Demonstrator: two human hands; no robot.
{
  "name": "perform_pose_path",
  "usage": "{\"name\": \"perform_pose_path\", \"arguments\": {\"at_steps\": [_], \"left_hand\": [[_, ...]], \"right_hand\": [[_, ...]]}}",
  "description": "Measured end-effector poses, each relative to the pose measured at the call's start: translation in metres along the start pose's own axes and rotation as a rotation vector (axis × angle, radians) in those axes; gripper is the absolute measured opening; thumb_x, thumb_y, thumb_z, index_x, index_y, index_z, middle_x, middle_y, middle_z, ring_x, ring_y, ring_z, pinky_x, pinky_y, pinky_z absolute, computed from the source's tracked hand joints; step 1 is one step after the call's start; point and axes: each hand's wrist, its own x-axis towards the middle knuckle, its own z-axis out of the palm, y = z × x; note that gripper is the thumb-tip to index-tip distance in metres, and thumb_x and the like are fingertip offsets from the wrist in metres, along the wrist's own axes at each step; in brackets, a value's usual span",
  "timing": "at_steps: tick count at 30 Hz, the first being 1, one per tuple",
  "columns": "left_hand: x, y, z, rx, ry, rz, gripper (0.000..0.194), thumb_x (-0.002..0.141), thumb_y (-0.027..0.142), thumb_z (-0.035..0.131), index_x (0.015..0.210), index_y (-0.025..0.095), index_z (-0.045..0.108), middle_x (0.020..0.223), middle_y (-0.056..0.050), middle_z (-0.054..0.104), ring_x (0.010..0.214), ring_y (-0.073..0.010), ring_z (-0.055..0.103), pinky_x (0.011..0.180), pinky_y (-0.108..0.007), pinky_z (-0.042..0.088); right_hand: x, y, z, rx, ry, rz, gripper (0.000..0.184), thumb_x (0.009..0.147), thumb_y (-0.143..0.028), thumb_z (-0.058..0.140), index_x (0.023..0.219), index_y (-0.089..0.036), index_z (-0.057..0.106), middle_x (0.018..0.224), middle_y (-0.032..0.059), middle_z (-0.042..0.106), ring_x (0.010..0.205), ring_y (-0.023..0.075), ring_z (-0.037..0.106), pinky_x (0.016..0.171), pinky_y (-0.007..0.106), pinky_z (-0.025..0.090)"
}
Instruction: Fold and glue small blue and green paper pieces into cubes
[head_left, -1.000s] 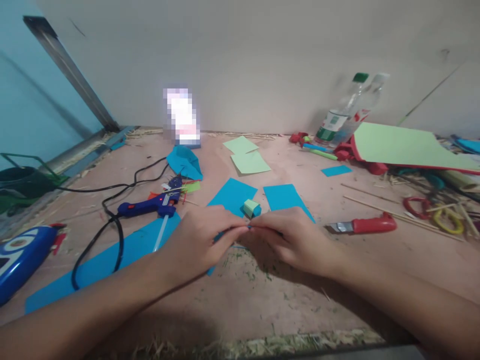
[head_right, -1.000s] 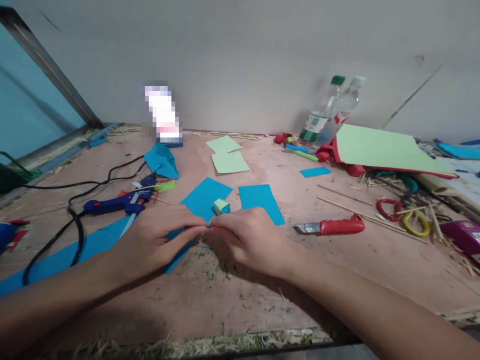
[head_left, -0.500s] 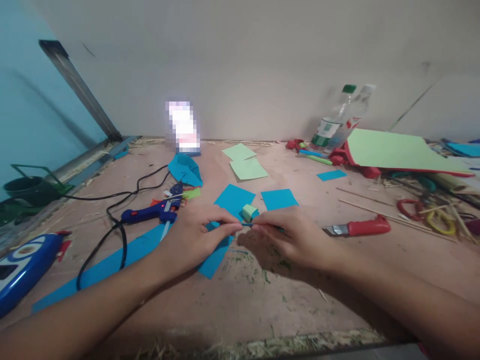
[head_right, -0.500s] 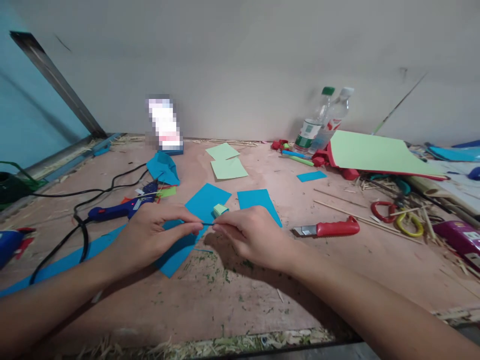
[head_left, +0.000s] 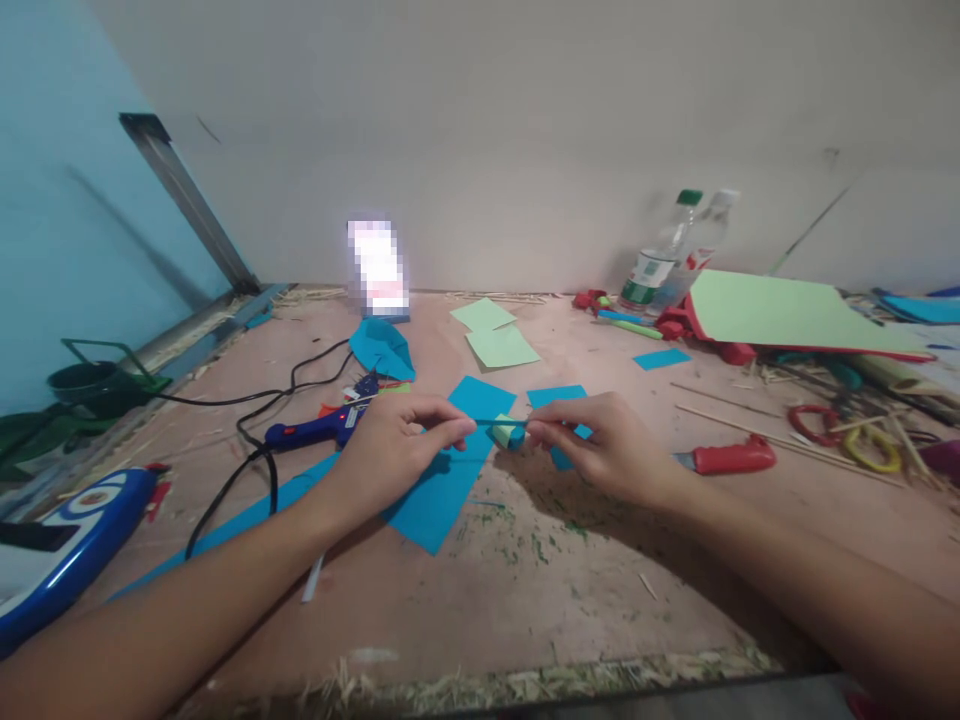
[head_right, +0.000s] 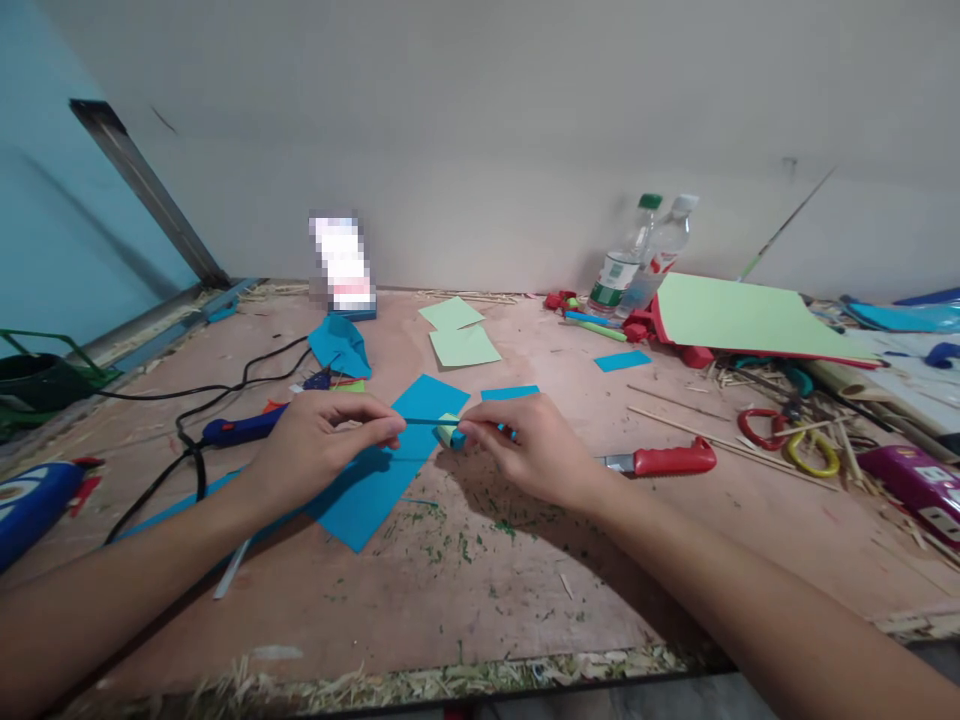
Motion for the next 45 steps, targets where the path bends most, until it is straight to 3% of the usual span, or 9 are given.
{"name": "perform_pose_path", "arguments": {"at_steps": [8,14,20,24,30,34,41,45], "left_hand": [[0.0,0.0,-0.001,0.031,0.021,0.021,0.029,0.093,0.04,0.068,0.072,0.02,0.075,0.073,-0.004,0.077,0.071,-0.0204,0.07,0.064,-0.031,0.054],[-0.003,0.001,0.002,0.169,-0.035,0.1,0.023,0.092,0.037,0.065,0.078,0.021,0.075,0.082,-0.004,0.08,0.079,-0.022,0.071,0.068,-0.031,0.052],[-0.003,-0.002,0.004,0.184,-0.082,0.087,0.024,0.096,0.039,0.066,0.085,0.023,0.081,0.09,-0.004,0.083,0.085,-0.0234,0.073,0.073,-0.032,0.053],[-0.004,-0.003,0.002,0.192,-0.063,0.088,0.027,0.097,0.038,0.066,0.08,0.022,0.079,0.086,-0.004,0.082,0.081,-0.0224,0.072,0.068,-0.031,0.05],[-0.002,-0.002,0.001,0.163,-0.067,0.084,0.028,0.095,0.037,0.068,0.075,0.021,0.076,0.075,-0.002,0.077,0.071,-0.0194,0.068,0.064,-0.029,0.047],[-0.002,-0.004,0.002,0.186,-0.067,0.098,0.026,0.097,0.035,0.067,0.078,0.021,0.077,0.079,-0.003,0.08,0.074,-0.0201,0.07,0.064,-0.029,0.047],[-0.005,-0.006,0.003,0.275,-0.09,0.259,0.022,0.101,0.027,0.064,0.084,0.019,0.076,0.083,0.0,0.08,0.076,-0.0174,0.07,0.07,-0.028,0.047],[-0.009,-0.01,0.008,0.343,-0.118,0.387,0.021,0.104,0.025,0.063,0.089,0.019,0.076,0.088,-0.001,0.081,0.082,-0.0184,0.073,0.074,-0.028,0.047]], "right_hand": [[0.004,-0.004,-0.002,0.072,0.001,0.081,0.027,0.104,-0.027,0.059,0.088,-0.016,0.078,0.079,0.004,0.079,0.069,0.0153,0.068,0.063,0.025,0.048],[0.001,0.001,-0.004,0.012,-0.054,-0.001,0.031,0.108,-0.03,0.054,0.092,-0.016,0.076,0.078,0.0044,0.077,0.067,0.015,0.067,0.064,0.026,0.047],[0.0,0.001,-0.001,0.003,-0.044,-0.052,0.028,0.107,-0.029,0.056,0.093,-0.017,0.077,0.08,0.0045,0.078,0.066,0.0147,0.066,0.063,0.025,0.047],[0.0,0.0,0.001,0.042,-0.055,0.005,0.024,0.104,-0.026,0.061,0.09,-0.017,0.078,0.078,0.0037,0.079,0.066,0.0149,0.067,0.064,0.026,0.048],[0.0,-0.002,0.0,0.199,-0.101,0.149,0.033,0.104,-0.031,0.06,0.078,-0.016,0.074,0.071,0.0037,0.074,0.065,0.0157,0.067,0.064,0.027,0.051],[0.0,-0.003,-0.002,0.189,-0.124,0.137,0.033,0.105,-0.031,0.058,0.08,-0.016,0.073,0.072,0.0037,0.073,0.066,0.0157,0.067,0.064,0.027,0.05],[0.0,-0.002,0.0,0.057,-0.104,0.062,0.026,0.103,-0.024,0.059,0.084,-0.017,0.076,0.076,0.0026,0.077,0.067,0.0147,0.065,0.065,0.026,0.047],[-0.001,-0.002,0.005,0.1,-0.099,0.075,0.021,0.1,-0.024,0.063,0.092,-0.016,0.08,0.079,0.0025,0.079,0.068,0.0139,0.064,0.063,0.024,0.046]]}}
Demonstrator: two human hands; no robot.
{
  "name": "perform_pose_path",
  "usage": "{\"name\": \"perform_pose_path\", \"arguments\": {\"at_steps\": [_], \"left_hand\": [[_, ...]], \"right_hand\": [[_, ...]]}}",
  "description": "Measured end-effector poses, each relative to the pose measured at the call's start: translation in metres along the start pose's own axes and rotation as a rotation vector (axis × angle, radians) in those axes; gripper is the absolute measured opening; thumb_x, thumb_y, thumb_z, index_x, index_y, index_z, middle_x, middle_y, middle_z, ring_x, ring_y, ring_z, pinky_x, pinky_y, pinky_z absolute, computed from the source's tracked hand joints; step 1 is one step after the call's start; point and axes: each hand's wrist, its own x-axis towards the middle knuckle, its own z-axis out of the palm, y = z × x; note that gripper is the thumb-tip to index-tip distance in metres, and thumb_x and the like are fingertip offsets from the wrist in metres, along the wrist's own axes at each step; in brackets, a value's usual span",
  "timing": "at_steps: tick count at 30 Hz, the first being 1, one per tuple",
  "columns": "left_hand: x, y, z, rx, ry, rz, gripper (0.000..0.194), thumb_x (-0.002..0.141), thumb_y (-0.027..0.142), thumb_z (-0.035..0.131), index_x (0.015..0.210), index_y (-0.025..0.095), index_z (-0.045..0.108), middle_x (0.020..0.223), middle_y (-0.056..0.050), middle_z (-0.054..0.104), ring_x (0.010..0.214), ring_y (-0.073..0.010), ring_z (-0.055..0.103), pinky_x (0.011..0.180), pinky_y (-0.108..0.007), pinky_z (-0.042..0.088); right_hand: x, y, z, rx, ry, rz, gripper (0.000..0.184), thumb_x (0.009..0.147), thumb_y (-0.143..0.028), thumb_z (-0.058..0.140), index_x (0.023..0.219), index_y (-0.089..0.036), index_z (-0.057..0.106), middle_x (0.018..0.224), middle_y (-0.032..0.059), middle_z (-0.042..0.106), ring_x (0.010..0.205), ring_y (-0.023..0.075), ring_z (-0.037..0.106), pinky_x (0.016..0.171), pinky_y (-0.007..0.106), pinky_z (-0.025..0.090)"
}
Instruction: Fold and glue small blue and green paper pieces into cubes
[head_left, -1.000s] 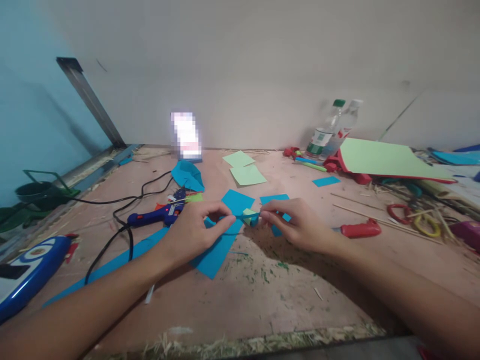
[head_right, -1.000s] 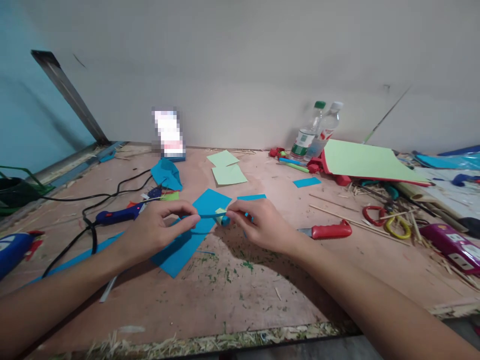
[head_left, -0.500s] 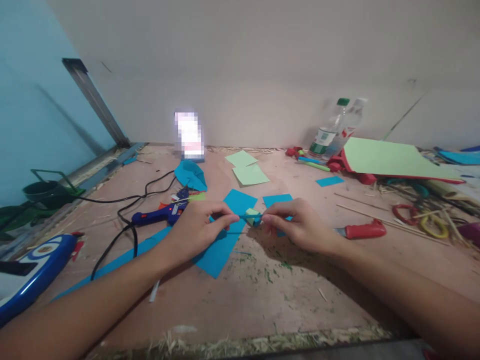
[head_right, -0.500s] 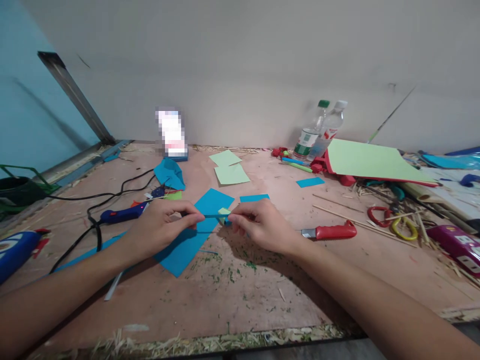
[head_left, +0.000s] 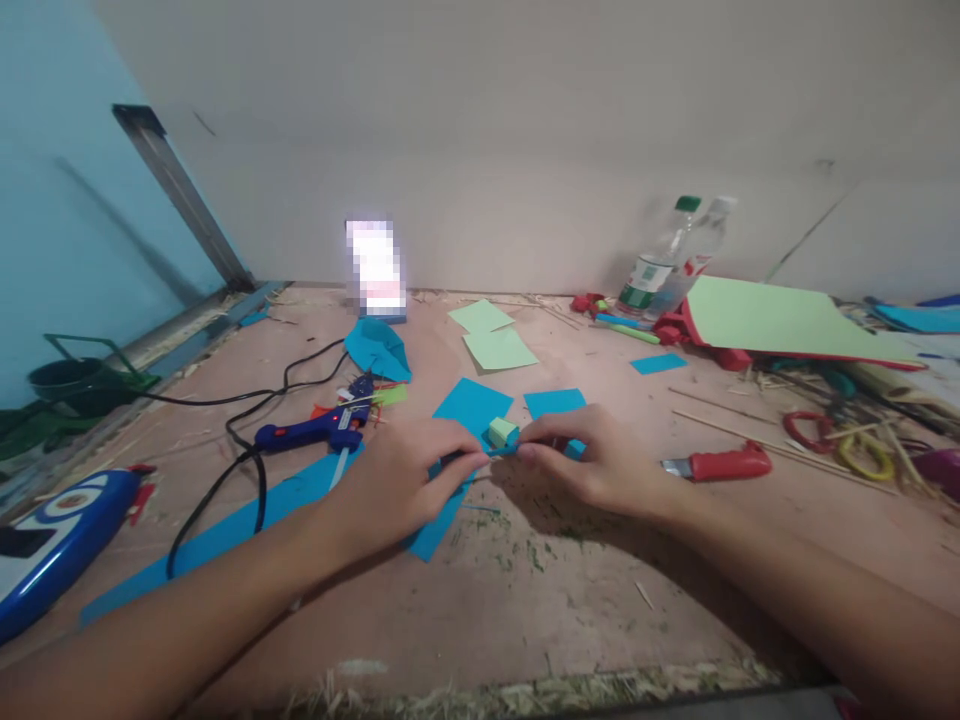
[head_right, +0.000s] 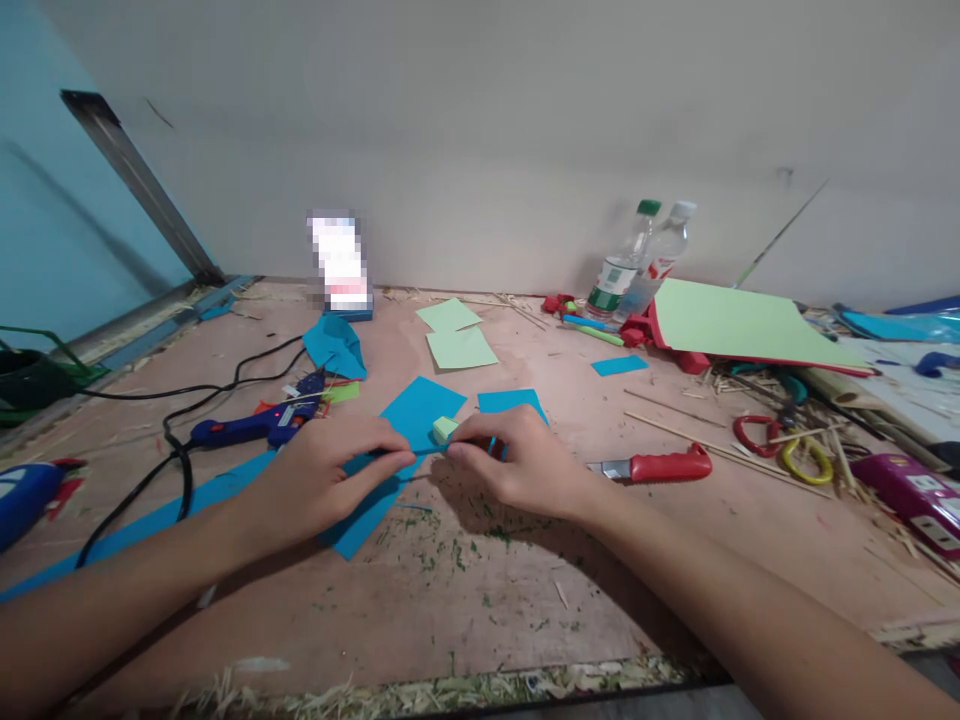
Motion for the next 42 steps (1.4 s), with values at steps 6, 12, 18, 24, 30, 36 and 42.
{"name": "perform_pose_path", "arguments": {"at_steps": [6,12,18,24,30,36,42], "left_hand": [[-0.005,-0.004,0.008,0.037,-0.007,0.1,0.017,0.106,0.024,0.062,0.101,0.018,0.077,0.096,-0.003,0.082,0.087,-0.0208,0.075,0.076,-0.03,0.048],[-0.007,0.0,0.008,0.057,-0.019,0.135,0.018,0.104,0.018,0.063,0.09,0.016,0.075,0.084,-0.002,0.078,0.077,-0.0199,0.072,0.071,-0.03,0.047],[-0.008,0.002,0.011,0.084,-0.038,0.139,0.018,0.104,0.021,0.064,0.093,0.017,0.077,0.085,-0.003,0.08,0.077,-0.021,0.073,0.07,-0.032,0.047],[-0.003,-0.001,0.006,0.043,0.05,0.034,0.017,0.104,0.024,0.066,0.097,0.019,0.081,0.092,-0.002,0.084,0.082,-0.02,0.077,0.073,-0.029,0.051],[-0.004,0.002,0.007,0.046,0.011,0.053,0.017,0.103,0.02,0.067,0.094,0.018,0.081,0.091,-0.002,0.084,0.082,-0.0196,0.077,0.072,-0.028,0.051],[-0.004,0.005,0.007,-0.04,0.038,0.007,0.01,0.1,0.02,0.072,0.098,0.019,0.081,0.095,-0.001,0.085,0.083,-0.0178,0.078,0.072,-0.025,0.053],[-0.004,0.006,0.006,-0.05,0.052,0.018,0.012,0.1,0.018,0.071,0.094,0.019,0.081,0.093,0.0,0.085,0.082,-0.0165,0.078,0.072,-0.023,0.053]], "right_hand": [[-0.002,-0.003,0.006,0.003,-0.05,-0.095,0.026,0.104,-0.024,0.06,0.093,-0.013,0.08,0.078,0.0031,0.077,0.067,0.0131,0.061,0.065,0.024,0.045],[-0.004,-0.005,0.011,0.001,-0.059,-0.105,0.026,0.104,-0.024,0.06,0.096,-0.012,0.081,0.08,0.0046,0.078,0.067,0.013,0.063,0.063,0.023,0.045],[-0.005,-0.003,0.016,0.037,-0.066,-0.128,0.024,0.105,-0.024,0.061,0.106,-0.013,0.083,0.095,0.0083,0.084,0.081,0.0165,0.073,0.072,0.024,0.05],[-0.003,0.001,0.012,-0.022,0.094,-0.072,0.019,0.1,-0.02,0.065,0.093,-0.014,0.081,0.08,0.004,0.08,0.069,0.0136,0.066,0.066,0.023,0.048],[-0.005,-0.002,0.016,-0.022,0.037,-0.093,0.019,0.102,-0.026,0.066,0.103,-0.016,0.083,0.094,0.0051,0.084,0.077,0.0158,0.072,0.071,0.024,0.05],[-0.005,-0.006,0.018,-0.021,0.039,-0.072,0.019,0.101,-0.021,0.064,0.096,-0.016,0.082,0.086,0.0047,0.083,0.072,0.0157,0.07,0.069,0.025,0.049],[-0.005,-0.007,0.018,0.024,0.014,-0.045,0.02,0.102,-0.025,0.064,0.099,-0.017,0.083,0.091,0.0049,0.084,0.079,0.0168,0.073,0.072,0.026,0.05]]}}
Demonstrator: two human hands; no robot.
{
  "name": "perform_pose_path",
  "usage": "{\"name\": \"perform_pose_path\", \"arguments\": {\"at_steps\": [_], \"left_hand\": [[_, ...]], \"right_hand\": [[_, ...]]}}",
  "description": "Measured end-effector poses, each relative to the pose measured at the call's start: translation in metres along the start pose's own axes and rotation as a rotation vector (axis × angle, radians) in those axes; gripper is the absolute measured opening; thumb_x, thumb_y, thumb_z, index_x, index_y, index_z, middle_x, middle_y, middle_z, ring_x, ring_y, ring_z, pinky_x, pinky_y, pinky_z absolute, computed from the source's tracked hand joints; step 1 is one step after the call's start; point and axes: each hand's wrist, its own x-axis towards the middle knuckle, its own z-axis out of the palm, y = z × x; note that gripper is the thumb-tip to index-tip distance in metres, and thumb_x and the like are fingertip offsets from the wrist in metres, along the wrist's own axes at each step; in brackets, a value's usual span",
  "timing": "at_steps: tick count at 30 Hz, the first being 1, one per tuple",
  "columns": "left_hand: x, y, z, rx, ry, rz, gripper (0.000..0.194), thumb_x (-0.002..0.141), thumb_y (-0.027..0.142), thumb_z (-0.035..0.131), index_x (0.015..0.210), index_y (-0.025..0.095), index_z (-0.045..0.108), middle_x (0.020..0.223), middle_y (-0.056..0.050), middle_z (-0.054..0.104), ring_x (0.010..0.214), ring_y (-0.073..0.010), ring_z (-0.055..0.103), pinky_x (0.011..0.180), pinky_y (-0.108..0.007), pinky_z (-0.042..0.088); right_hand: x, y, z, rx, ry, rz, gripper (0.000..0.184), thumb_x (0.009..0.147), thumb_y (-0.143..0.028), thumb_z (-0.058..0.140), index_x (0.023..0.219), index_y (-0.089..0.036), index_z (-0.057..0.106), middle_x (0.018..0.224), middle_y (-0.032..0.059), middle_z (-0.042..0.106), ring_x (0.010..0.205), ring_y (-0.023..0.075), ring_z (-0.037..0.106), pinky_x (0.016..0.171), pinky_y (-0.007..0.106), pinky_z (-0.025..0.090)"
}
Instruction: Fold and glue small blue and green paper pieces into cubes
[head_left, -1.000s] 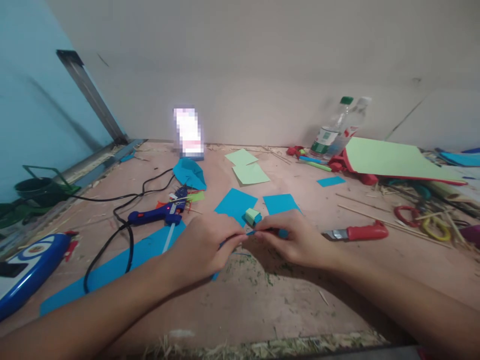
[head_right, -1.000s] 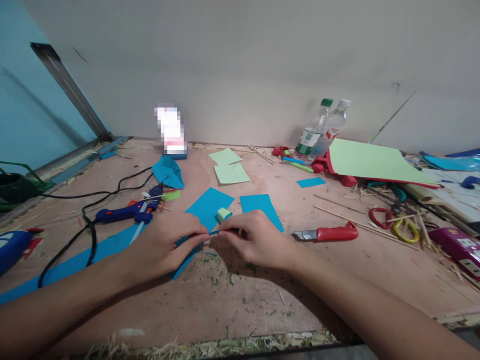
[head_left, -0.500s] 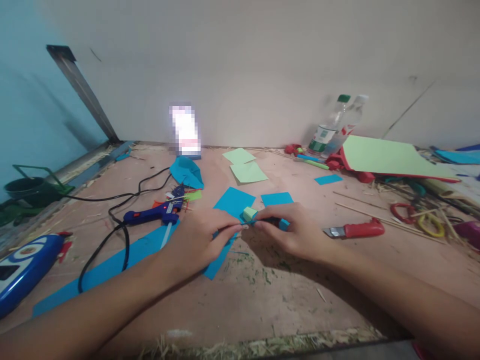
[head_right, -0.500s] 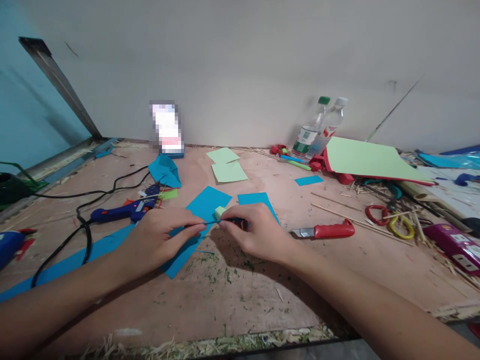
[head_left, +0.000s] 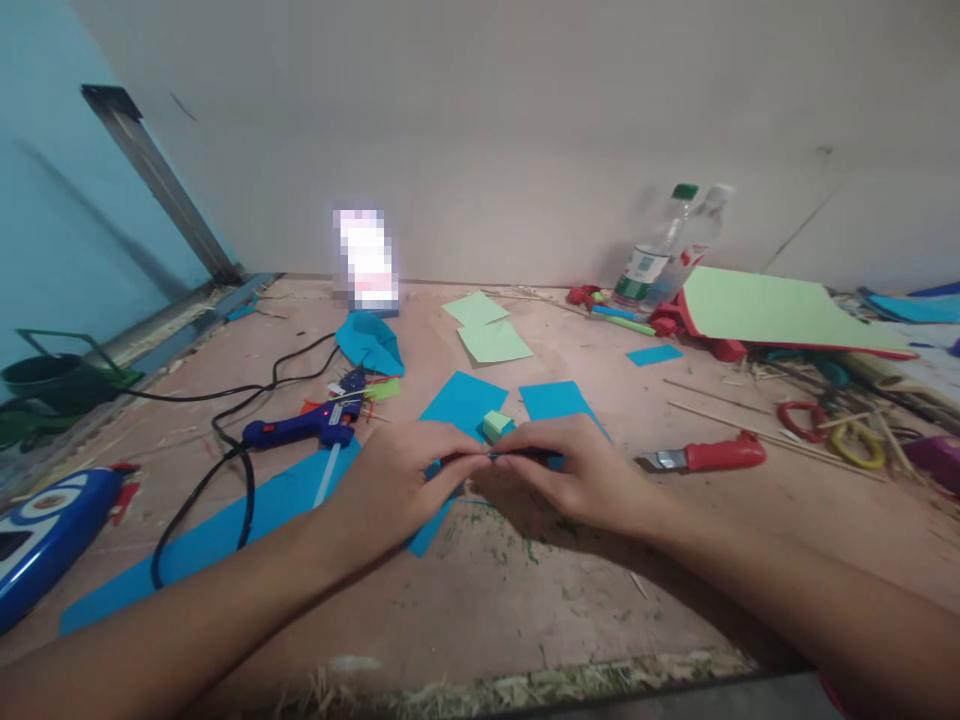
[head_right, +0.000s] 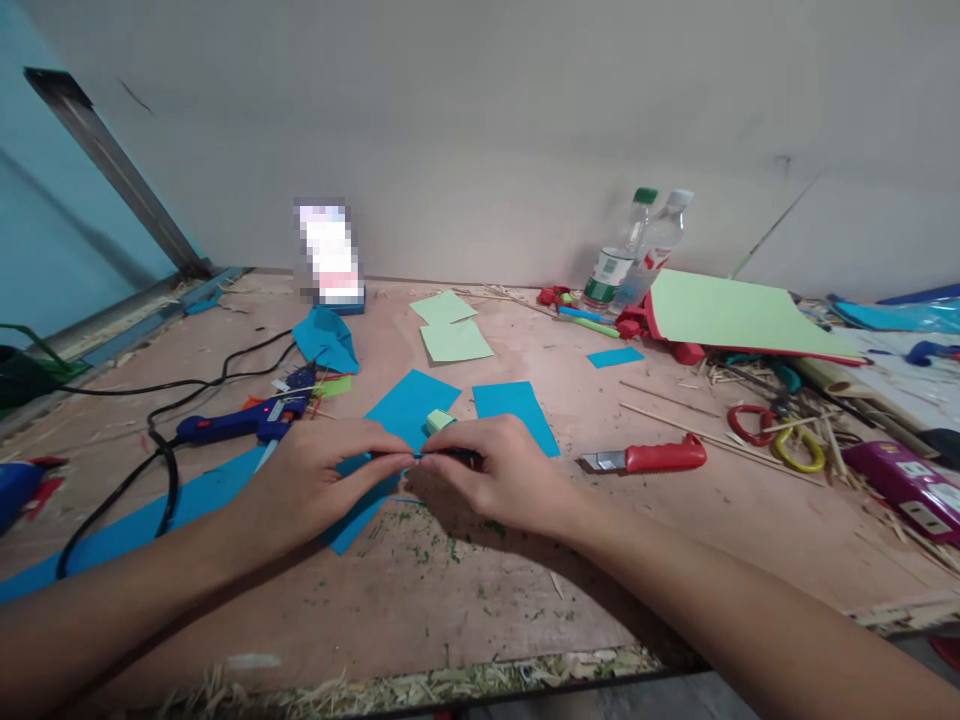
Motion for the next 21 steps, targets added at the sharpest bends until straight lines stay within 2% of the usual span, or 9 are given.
{"name": "perform_pose_path", "arguments": {"at_steps": [14,18,21], "left_hand": [[0.0004,0.0043,-0.0006,0.0,0.052,-0.057,0.014,0.099,0.02,0.067,0.088,0.018,0.076,0.085,0.001,0.081,0.077,-0.0139,0.074,0.071,-0.023,0.051],[0.0009,0.0063,-0.0007,-0.037,0.018,-0.045,0.014,0.099,0.019,0.067,0.09,0.019,0.076,0.087,0.001,0.081,0.079,-0.0136,0.074,0.072,-0.022,0.051],[0.0007,0.0085,0.0001,-0.069,-0.015,-0.012,0.014,0.1,0.019,0.065,0.092,0.019,0.077,0.088,0.001,0.081,0.079,-0.0138,0.075,0.073,-0.022,0.052]], "right_hand": [[0.0009,-0.0004,-0.0015,0.003,0.029,0.016,0.022,0.103,-0.024,0.062,0.098,-0.016,0.081,0.088,0.0041,0.082,0.076,0.0155,0.07,0.072,0.026,0.049],[0.0004,0.0009,-0.002,-0.027,0.05,-0.001,0.023,0.103,-0.025,0.061,0.095,-0.015,0.08,0.084,0.0032,0.08,0.074,0.015,0.068,0.071,0.026,0.048],[-0.0005,0.001,-0.0022,-0.034,0.047,-0.003,0.022,0.103,-0.025,0.06,0.098,-0.017,0.08,0.088,0.0038,0.081,0.076,0.016,0.069,0.072,0.027,0.049]]}}
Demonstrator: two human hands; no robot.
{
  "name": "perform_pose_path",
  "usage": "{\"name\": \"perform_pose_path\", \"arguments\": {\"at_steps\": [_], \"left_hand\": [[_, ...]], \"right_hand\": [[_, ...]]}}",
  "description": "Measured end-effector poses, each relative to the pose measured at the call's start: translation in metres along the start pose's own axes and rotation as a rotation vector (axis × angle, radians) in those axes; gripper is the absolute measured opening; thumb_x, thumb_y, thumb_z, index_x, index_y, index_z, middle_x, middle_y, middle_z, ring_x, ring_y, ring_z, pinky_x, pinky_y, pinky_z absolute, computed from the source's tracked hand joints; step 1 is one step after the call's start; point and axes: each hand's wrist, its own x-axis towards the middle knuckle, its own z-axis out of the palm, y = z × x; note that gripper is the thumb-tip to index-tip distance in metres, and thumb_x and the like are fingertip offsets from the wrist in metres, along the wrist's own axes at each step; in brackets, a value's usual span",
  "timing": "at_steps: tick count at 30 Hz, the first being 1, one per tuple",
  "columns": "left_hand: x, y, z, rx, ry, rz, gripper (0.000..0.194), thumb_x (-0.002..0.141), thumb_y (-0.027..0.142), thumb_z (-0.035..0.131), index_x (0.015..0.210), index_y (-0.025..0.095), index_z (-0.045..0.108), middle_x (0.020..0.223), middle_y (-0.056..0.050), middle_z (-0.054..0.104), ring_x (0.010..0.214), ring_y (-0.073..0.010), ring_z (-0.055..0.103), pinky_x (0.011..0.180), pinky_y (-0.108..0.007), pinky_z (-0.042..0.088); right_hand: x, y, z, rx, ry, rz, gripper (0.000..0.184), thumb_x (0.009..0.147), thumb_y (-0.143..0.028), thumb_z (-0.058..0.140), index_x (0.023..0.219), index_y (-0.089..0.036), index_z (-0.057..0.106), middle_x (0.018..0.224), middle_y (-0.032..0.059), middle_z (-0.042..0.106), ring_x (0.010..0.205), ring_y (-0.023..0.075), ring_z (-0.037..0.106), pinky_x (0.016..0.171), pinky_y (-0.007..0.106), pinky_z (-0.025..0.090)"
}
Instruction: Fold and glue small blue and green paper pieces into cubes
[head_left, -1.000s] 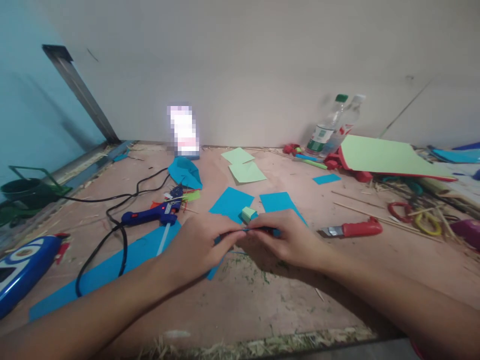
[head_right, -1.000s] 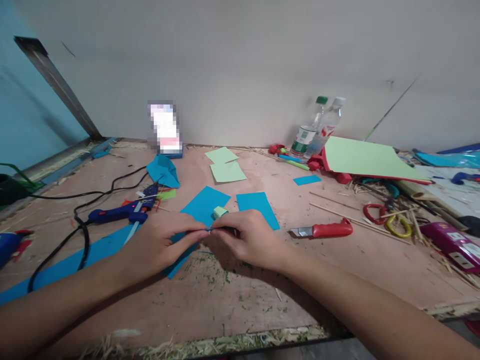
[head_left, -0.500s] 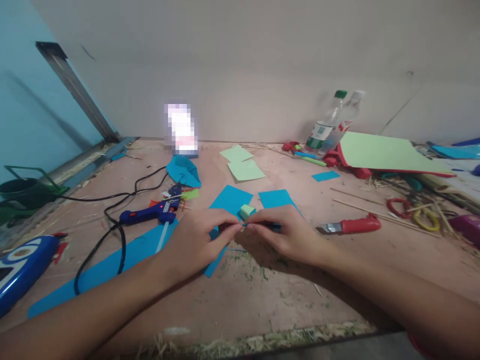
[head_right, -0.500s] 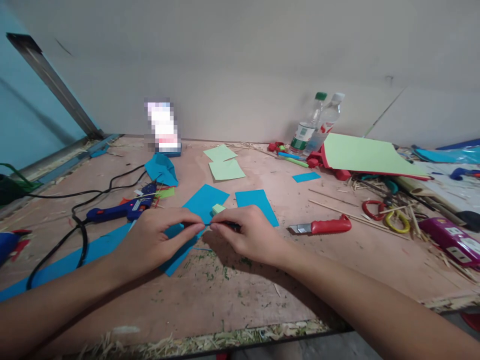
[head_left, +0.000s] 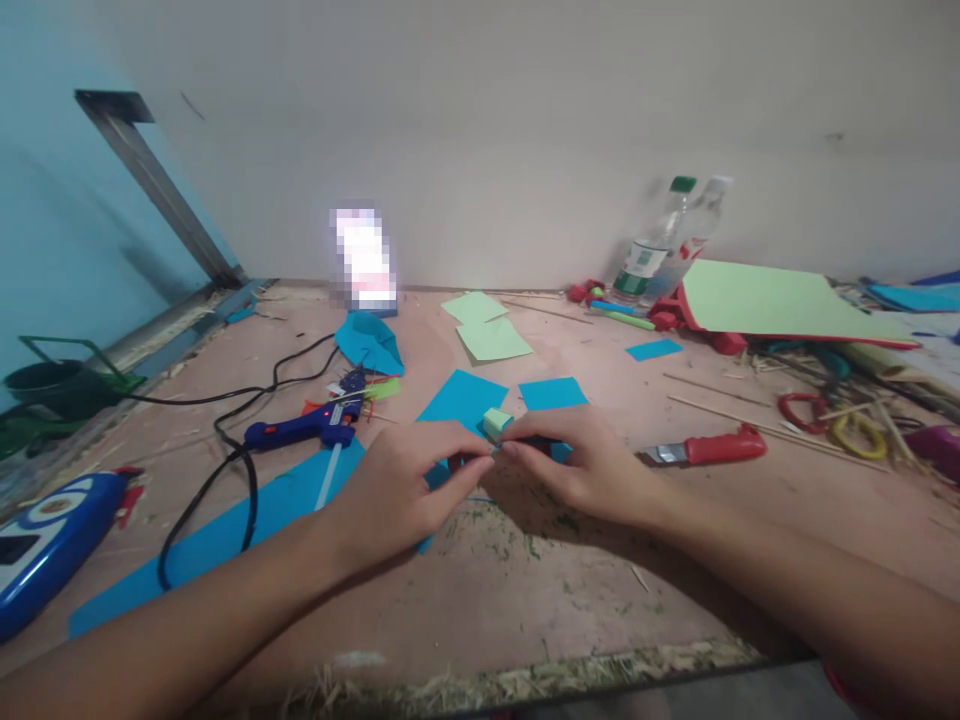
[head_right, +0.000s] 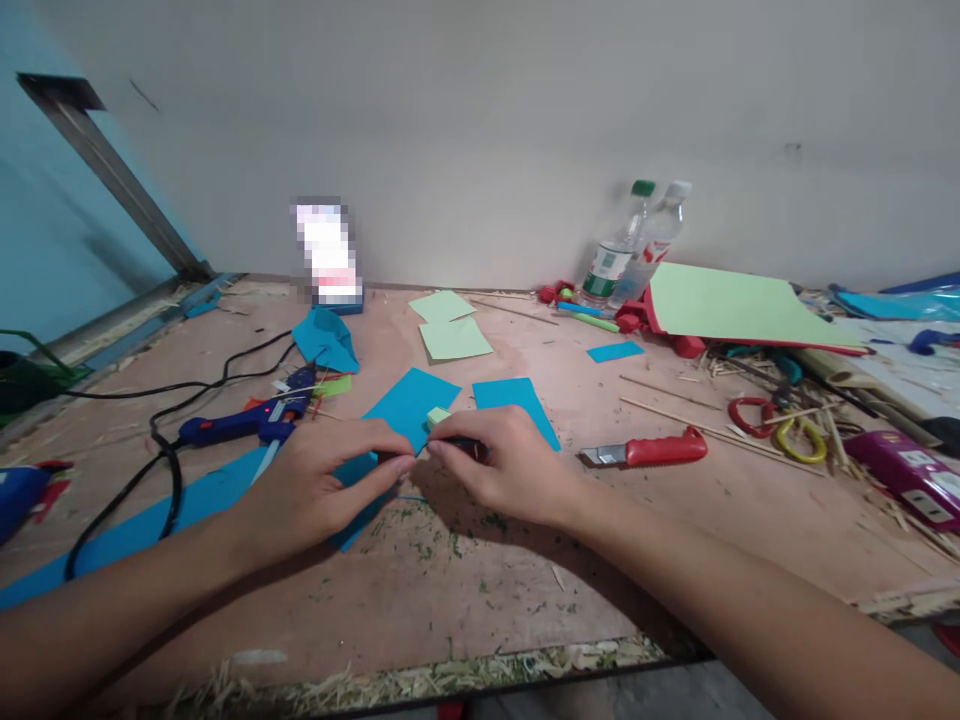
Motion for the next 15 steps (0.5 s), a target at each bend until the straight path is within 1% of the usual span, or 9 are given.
{"name": "perform_pose_path", "arguments": {"at_steps": [2,5,6,9,10,12,15], "left_hand": [[-0.0003,0.0012,0.0001,-0.013,-0.002,-0.009,0.014,0.1,0.02,0.065,0.092,0.019,0.077,0.09,0.0,0.082,0.08,-0.0144,0.075,0.075,-0.023,0.052],[-0.0005,0.0027,-0.0019,-0.091,0.0,-0.074,0.014,0.099,0.025,0.067,0.092,0.02,0.078,0.09,0.0,0.081,0.082,-0.0157,0.074,0.077,-0.025,0.054],[-0.0004,0.003,-0.003,-0.146,-0.004,-0.104,0.019,0.101,0.028,0.064,0.092,0.021,0.079,0.09,0.0,0.081,0.082,-0.0162,0.074,0.078,-0.026,0.055],[0.0007,0.0026,-0.0055,-0.343,0.008,-0.217,0.04,0.109,0.034,0.047,0.091,0.023,0.081,0.089,-0.002,0.081,0.083,-0.018,0.074,0.077,-0.028,0.058],[0.0015,0.0019,-0.0056,-0.382,0.026,-0.251,0.042,0.109,0.035,0.046,0.09,0.023,0.081,0.088,-0.003,0.081,0.083,-0.0186,0.074,0.077,-0.029,0.058],[0.0032,-0.0001,-0.0045,-0.412,0.056,-0.306,0.034,0.105,0.034,0.056,0.087,0.022,0.082,0.087,-0.004,0.081,0.083,-0.0197,0.074,0.076,-0.029,0.059],[0.0051,-0.0038,-0.0003,-0.488,0.025,-0.375,0.016,0.094,0.031,0.07,0.089,0.022,0.083,0.088,-0.004,0.082,0.082,-0.0202,0.074,0.074,-0.029,0.06]], "right_hand": [[-0.0004,-0.0006,-0.0002,0.004,0.003,-0.003,0.021,0.104,-0.026,0.061,0.099,-0.018,0.08,0.091,0.0042,0.082,0.079,0.0166,0.071,0.074,0.027,0.05],[-0.0005,-0.002,-0.0004,0.018,0.008,-0.008,0.021,0.104,-0.026,0.061,0.096,-0.018,0.079,0.089,0.0041,0.082,0.077,0.0165,0.071,0.073,0.027,0.051],[-0.0004,-0.0023,-0.0004,0.024,0.01,-0.013,0.021,0.104,-0.026,0.06,0.096,-0.018,0.079,0.087,0.0039,0.081,0.076,0.0162,0.07,0.072,0.026,0.051],[-0.0001,-0.0026,-0.0003,0.054,0.03,-0.049,0.021,0.104,-0.025,0.061,0.095,-0.018,0.078,0.087,0.0032,0.081,0.075,0.0152,0.07,0.072,0.025,0.051],[-0.0002,-0.0025,-0.0002,0.062,0.041,-0.061,0.02,0.104,-0.024,0.063,0.094,-0.019,0.079,0.087,0.0029,0.082,0.075,0.0149,0.07,0.072,0.025,0.051],[-0.0005,-0.0025,0.0,0.079,0.049,-0.071,0.017,0.103,-0.024,0.065,0.094,-0.019,0.079,0.088,0.0025,0.082,0.076,0.0146,0.071,0.073,0.025,0.052],[-0.0015,-0.0036,0.0003,0.091,0.044,-0.07,0.017,0.104,-0.025,0.066,0.097,-0.019,0.08,0.088,0.0023,0.083,0.076,0.0148,0.071,0.072,0.025,0.052]]}}
